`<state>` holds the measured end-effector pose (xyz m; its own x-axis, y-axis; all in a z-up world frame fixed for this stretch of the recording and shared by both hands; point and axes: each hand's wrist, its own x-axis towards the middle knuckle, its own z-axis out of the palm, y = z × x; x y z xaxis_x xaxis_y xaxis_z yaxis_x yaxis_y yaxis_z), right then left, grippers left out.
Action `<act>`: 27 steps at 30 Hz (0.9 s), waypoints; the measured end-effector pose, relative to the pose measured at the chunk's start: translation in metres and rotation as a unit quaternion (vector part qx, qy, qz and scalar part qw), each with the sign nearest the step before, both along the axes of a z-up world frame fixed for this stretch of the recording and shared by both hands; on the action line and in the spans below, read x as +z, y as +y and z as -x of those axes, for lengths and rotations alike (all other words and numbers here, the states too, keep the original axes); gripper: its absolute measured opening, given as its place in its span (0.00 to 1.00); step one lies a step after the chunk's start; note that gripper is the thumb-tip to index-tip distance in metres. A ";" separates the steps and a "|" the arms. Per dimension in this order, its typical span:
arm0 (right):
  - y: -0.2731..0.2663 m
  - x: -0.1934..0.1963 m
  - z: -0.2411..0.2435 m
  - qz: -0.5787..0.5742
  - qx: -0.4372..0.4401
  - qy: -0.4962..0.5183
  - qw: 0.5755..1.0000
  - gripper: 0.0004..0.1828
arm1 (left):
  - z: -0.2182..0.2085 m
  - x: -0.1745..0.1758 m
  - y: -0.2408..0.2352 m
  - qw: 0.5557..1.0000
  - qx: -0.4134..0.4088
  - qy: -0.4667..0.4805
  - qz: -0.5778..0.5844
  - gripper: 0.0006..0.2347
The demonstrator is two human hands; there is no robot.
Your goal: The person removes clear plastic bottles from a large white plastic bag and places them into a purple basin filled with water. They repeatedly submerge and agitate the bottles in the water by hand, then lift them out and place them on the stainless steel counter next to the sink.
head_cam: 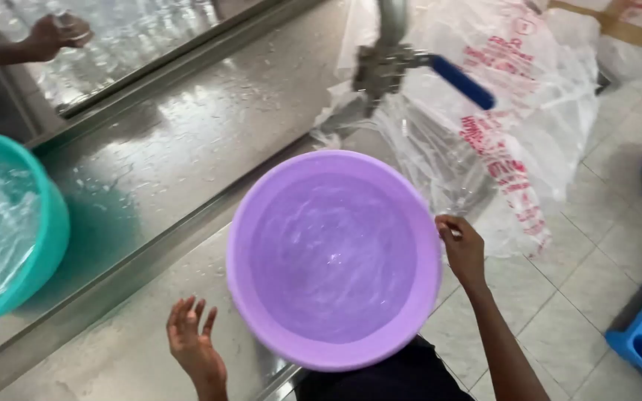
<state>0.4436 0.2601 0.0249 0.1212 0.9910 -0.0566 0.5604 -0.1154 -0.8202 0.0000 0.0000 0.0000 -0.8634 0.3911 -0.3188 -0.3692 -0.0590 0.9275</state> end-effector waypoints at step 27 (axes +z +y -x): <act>0.165 0.110 0.001 0.031 0.340 0.129 0.931 0.16 | -0.305 0.040 0.150 0.979 -0.202 0.001 0.041 0.17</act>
